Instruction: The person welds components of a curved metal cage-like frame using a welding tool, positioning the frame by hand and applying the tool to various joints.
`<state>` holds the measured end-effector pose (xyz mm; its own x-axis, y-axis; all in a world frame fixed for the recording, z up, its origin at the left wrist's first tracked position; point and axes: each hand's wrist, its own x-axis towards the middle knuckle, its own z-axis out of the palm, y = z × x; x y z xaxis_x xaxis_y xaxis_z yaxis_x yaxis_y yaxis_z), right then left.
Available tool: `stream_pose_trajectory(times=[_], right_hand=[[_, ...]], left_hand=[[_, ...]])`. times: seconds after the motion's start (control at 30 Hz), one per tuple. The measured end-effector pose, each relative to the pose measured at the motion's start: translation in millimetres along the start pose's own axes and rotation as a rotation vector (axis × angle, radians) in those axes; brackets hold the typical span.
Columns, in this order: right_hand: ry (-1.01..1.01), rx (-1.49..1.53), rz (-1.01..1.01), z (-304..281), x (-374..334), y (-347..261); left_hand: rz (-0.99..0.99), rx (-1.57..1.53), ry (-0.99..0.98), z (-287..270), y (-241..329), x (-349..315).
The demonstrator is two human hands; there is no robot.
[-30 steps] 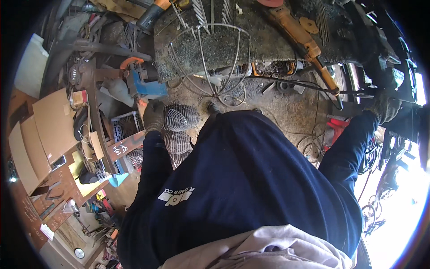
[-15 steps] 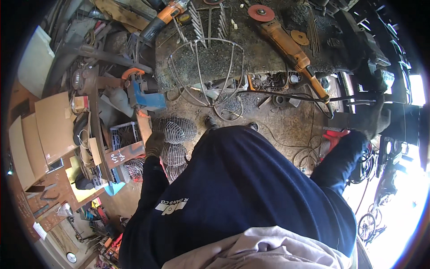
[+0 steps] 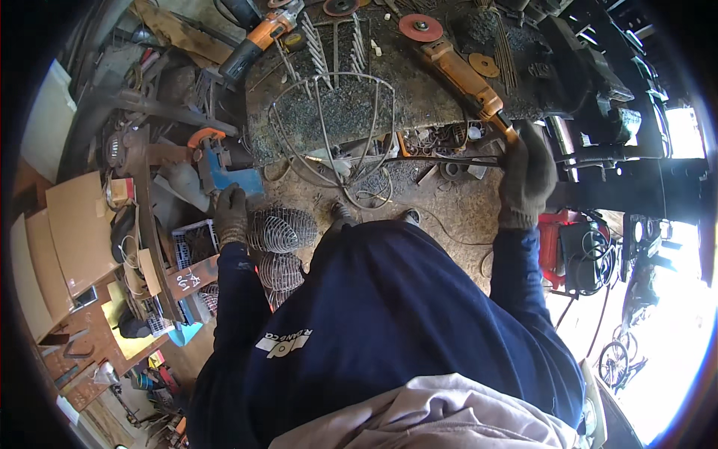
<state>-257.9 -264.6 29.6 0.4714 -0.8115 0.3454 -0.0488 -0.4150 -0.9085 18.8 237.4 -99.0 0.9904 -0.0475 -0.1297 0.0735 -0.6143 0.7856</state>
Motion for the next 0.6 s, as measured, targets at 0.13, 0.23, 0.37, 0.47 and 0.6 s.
stream_pose_trajectory(times=[0.13, 0.23, 0.37, 0.47, 0.6], right_hand=[[-0.259, -0.375, -0.406, 68, 66, -69], [-0.446, -0.577, -0.432, 138, 117, -95], [-0.804, -1.108, -0.426, 216, 163, -128], [-1.076, -1.393, -0.344, 257, 189, -117], [-1.285, -1.569, -0.384, 303, 205, -71]], left_hand=[[0.201, 0.138, -0.047, 8, -64, 19], [0.324, 0.545, -0.189, 24, -109, 11], [0.561, 1.101, -0.825, 16, -225, -5], [-0.173, 0.350, -0.769, 1, -280, -44], [-0.934, -0.311, -0.524, -11, -263, -88]])
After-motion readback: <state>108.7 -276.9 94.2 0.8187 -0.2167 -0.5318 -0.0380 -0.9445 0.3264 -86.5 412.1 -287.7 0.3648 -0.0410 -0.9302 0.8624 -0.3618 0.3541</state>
